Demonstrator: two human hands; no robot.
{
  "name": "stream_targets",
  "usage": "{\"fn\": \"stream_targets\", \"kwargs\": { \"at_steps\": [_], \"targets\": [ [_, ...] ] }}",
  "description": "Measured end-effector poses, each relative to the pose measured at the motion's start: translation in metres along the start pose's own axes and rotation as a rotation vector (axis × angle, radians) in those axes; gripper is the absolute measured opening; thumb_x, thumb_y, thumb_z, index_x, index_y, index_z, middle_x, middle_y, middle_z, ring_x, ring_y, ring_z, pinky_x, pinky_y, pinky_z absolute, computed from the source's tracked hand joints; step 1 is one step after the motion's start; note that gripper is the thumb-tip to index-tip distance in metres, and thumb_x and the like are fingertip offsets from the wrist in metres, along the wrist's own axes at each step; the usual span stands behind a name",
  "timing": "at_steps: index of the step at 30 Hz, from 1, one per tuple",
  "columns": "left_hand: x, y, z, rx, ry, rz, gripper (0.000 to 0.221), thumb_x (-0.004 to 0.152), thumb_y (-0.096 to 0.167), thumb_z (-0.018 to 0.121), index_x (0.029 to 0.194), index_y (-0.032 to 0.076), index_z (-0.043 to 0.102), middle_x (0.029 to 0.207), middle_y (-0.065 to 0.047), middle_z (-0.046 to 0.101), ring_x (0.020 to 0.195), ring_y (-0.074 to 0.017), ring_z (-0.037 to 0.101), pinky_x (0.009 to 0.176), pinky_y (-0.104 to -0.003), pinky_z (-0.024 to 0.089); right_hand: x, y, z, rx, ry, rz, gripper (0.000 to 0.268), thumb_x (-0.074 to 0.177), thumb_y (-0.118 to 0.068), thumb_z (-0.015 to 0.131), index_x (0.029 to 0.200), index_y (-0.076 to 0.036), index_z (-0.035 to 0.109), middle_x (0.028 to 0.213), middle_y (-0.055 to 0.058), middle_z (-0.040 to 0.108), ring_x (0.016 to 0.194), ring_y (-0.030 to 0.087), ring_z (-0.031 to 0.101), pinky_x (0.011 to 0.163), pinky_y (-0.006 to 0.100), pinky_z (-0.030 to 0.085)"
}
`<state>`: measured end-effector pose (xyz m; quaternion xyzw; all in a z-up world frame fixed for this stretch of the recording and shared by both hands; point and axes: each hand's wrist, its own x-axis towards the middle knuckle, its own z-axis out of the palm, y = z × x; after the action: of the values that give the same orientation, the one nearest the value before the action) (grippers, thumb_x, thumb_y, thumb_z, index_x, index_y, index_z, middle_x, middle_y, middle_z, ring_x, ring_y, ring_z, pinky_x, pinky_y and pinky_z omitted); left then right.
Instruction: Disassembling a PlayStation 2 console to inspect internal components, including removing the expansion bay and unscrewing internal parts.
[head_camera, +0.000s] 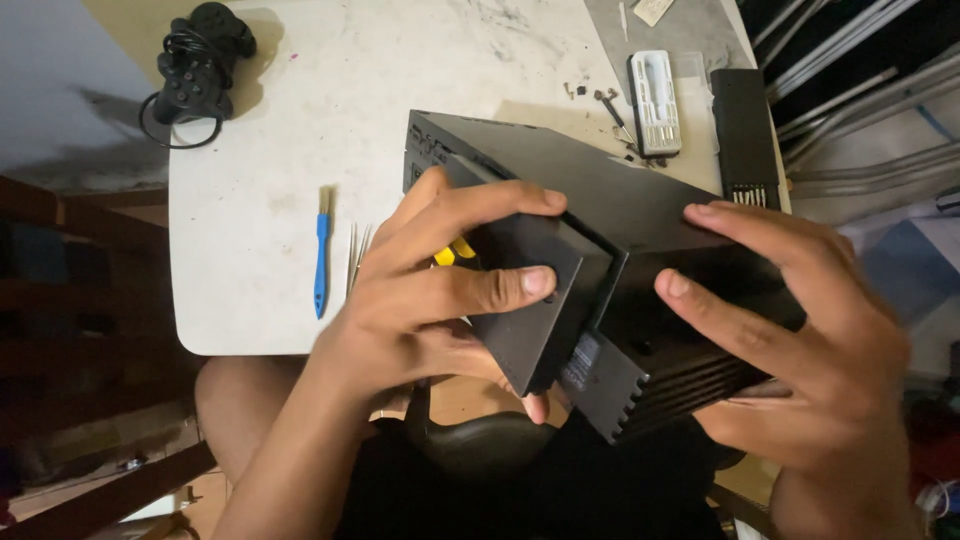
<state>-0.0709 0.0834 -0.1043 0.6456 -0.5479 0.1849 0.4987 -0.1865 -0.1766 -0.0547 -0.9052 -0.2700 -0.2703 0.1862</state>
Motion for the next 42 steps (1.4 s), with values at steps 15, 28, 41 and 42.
{"fn": "stream_targets", "kwargs": {
  "at_steps": [15, 28, 41, 42],
  "targets": [
    [0.006, -0.001, 0.005, 0.014, 0.060, 0.051, 0.060, 0.084, 0.061, 0.079, 0.120, 0.016, 0.063, 0.135, -0.029, 0.064, 0.102, -0.0325, 0.074, 0.082, -0.039, 0.043, 0.003, -0.010, -0.002, -0.007, -0.021, 0.092, 0.046, 0.066, 0.006, 0.058, 0.110, 0.006, 0.071, 0.129, 0.048, 0.061, 0.118, 0.058, 0.065, 0.101, 0.060, 0.056],
    [0.004, -0.002, 0.009, 0.053, 0.063, 0.079, 0.063, 0.083, 0.065, 0.077, 0.120, 0.017, 0.064, 0.132, -0.029, 0.065, 0.098, -0.0318, 0.073, 0.080, -0.039, 0.044, 0.003, -0.004, 0.003, -0.027, -0.011, 0.040, 0.038, 0.072, 0.006, 0.061, 0.108, 0.002, 0.073, 0.126, 0.046, 0.063, 0.114, 0.057, 0.067, 0.101, 0.062, 0.056],
    [0.008, -0.006, 0.018, 0.188, 0.154, 0.175, 0.065, 0.084, 0.071, 0.075, 0.115, 0.014, 0.068, 0.125, -0.032, 0.068, 0.090, -0.0280, 0.073, 0.071, -0.035, 0.040, 0.003, 0.001, 0.001, -0.006, -0.015, 0.056, 0.033, 0.077, 0.007, 0.061, 0.109, 0.001, 0.071, 0.129, 0.045, 0.062, 0.118, 0.056, 0.067, 0.102, 0.061, 0.054],
    [0.008, -0.003, 0.017, 0.184, 0.130, 0.143, 0.061, 0.086, 0.069, 0.073, 0.116, 0.015, 0.070, 0.127, -0.031, 0.067, 0.082, -0.0250, 0.065, 0.071, -0.036, 0.040, 0.002, 0.001, 0.001, 0.015, -0.006, 0.069, 0.029, 0.081, 0.008, 0.061, 0.107, 0.002, 0.071, 0.129, 0.044, 0.062, 0.117, 0.055, 0.066, 0.102, 0.060, 0.053]
  ]
}}
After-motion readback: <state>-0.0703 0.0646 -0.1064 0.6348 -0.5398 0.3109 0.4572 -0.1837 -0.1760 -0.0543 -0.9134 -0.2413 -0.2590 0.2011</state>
